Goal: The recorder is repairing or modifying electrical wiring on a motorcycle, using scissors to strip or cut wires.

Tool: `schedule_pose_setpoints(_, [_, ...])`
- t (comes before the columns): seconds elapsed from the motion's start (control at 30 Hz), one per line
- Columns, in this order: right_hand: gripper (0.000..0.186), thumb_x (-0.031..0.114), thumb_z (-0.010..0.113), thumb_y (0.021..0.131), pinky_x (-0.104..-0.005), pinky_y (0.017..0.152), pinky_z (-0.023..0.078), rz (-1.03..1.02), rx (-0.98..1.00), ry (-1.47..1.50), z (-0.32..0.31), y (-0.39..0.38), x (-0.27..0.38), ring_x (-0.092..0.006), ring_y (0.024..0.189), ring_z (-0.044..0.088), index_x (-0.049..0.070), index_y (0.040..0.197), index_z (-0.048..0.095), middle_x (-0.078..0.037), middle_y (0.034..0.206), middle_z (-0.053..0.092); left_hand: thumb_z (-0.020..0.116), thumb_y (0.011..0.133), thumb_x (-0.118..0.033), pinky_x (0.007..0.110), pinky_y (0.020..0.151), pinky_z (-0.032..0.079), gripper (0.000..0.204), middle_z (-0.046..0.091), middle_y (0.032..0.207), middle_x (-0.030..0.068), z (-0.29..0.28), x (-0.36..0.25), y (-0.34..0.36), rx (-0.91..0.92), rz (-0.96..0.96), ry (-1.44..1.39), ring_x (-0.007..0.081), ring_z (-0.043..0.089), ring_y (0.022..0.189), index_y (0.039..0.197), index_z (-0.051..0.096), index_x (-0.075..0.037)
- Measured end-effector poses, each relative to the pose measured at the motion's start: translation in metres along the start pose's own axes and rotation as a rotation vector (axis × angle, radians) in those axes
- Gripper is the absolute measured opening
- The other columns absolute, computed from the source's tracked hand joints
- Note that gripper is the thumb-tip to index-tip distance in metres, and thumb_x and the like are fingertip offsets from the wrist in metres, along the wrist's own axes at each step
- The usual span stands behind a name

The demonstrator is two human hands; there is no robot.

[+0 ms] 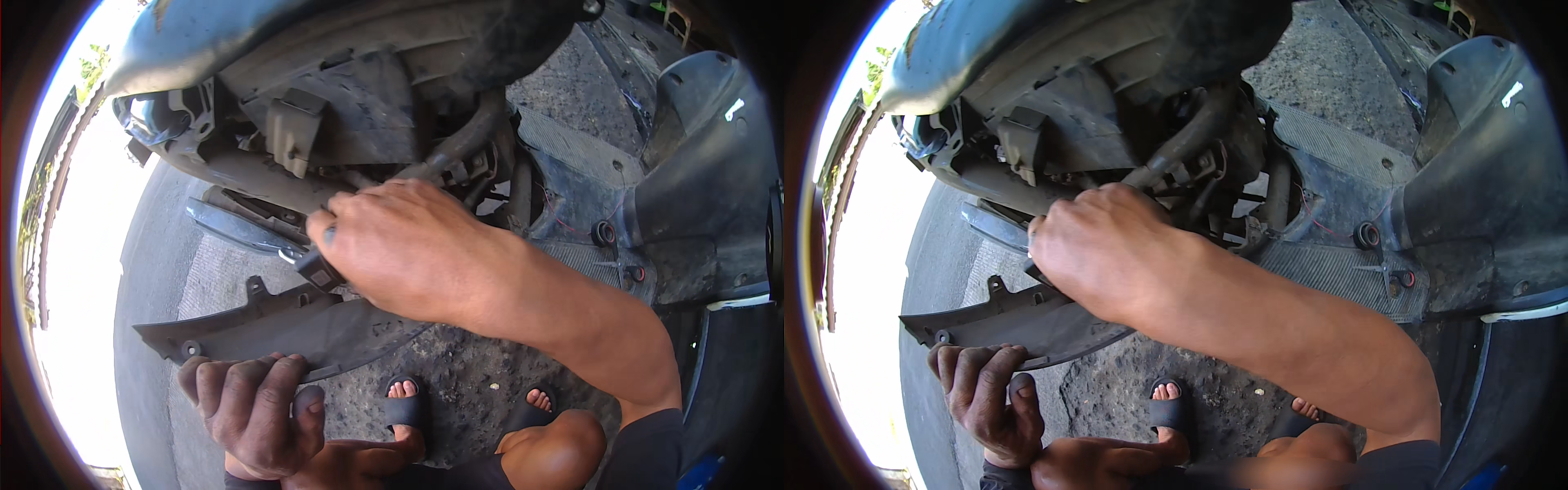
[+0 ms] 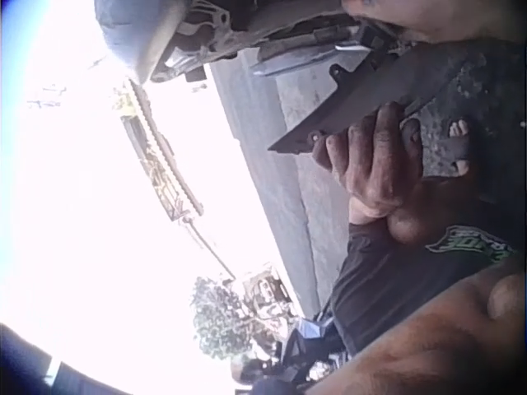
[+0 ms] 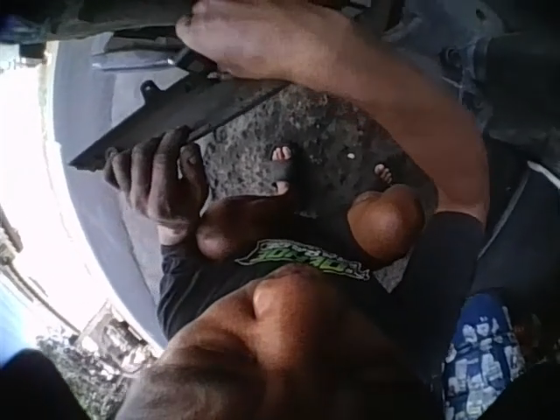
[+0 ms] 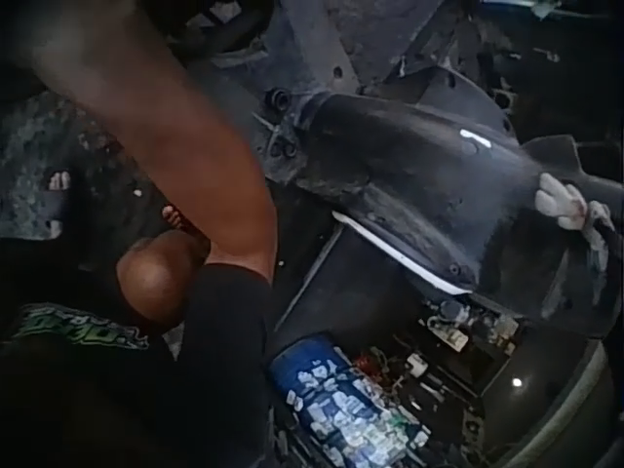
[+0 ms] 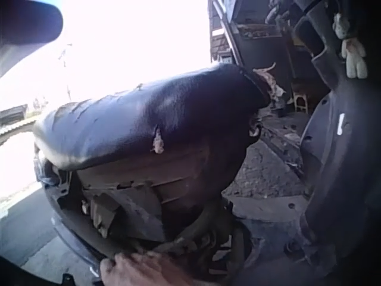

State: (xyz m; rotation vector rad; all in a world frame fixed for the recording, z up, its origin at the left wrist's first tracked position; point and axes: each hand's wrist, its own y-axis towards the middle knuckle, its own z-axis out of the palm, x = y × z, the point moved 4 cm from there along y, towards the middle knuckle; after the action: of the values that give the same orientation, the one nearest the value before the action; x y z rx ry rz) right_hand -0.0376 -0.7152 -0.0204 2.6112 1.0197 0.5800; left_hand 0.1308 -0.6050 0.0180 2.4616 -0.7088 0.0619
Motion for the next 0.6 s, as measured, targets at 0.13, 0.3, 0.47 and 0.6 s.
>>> schedule_pose_setpoints(0.13, [0.029,0.009,0.078,0.08,-0.0377,0.073,0.06,-0.004,-0.393,0.386,-0.043,-0.022,-0.017,-0.0271,0.077,0.073,-0.004,0.103,0.066,-0.016,0.091,0.072,0.064,0.088,-0.027,0.045,0.087,0.038,0.019,0.061,0.077,0.0057,-0.011,0.0,-0.002,0.025,-0.007,-0.055,0.0252,0.052,0.073,0.087,0.071,-0.009])
schedule_pose_setpoints(0.3, [0.038,0.01,0.082,0.081,-0.0355,0.084,0.057,0.363,-0.592,0.82,-0.025,-0.027,-0.034,-0.0234,0.095,0.072,-0.004,0.111,0.063,-0.018,0.102,0.072,0.072,0.079,-0.018,0.042,0.084,0.038,0.009,0.056,0.072,0.0046,0.002,0.018,0.026,-0.119,0.028,-0.167,0.0239,0.049,0.071,0.082,0.071,-0.01])
schedule_pose_setpoints(0.47, [0.052,0.012,0.088,0.075,-0.0367,0.085,0.056,0.361,-0.746,0.388,-0.019,-0.01,-0.021,-0.0285,0.096,0.071,-0.003,0.114,0.057,-0.017,0.107,0.069,0.073,0.078,-0.018,0.042,0.082,0.037,0.009,0.054,0.071,0.0043,0.005,0.025,0.019,-0.124,-0.003,-0.196,0.0234,0.047,0.07,0.081,0.07,-0.01])
schedule_pose_setpoints(0.6, [0.04,0.006,0.084,0.081,-0.0322,0.086,0.059,0.339,-0.893,0.865,-0.033,-0.023,-0.033,-0.0214,0.095,0.071,-0.004,0.11,0.057,-0.015,0.105,0.07,0.072,0.079,-0.021,0.042,0.08,0.037,0.012,0.056,0.072,0.0038,-0.003,0.018,0.005,-0.064,0.049,-0.191,0.0223,0.048,0.07,0.085,0.072,-0.011])
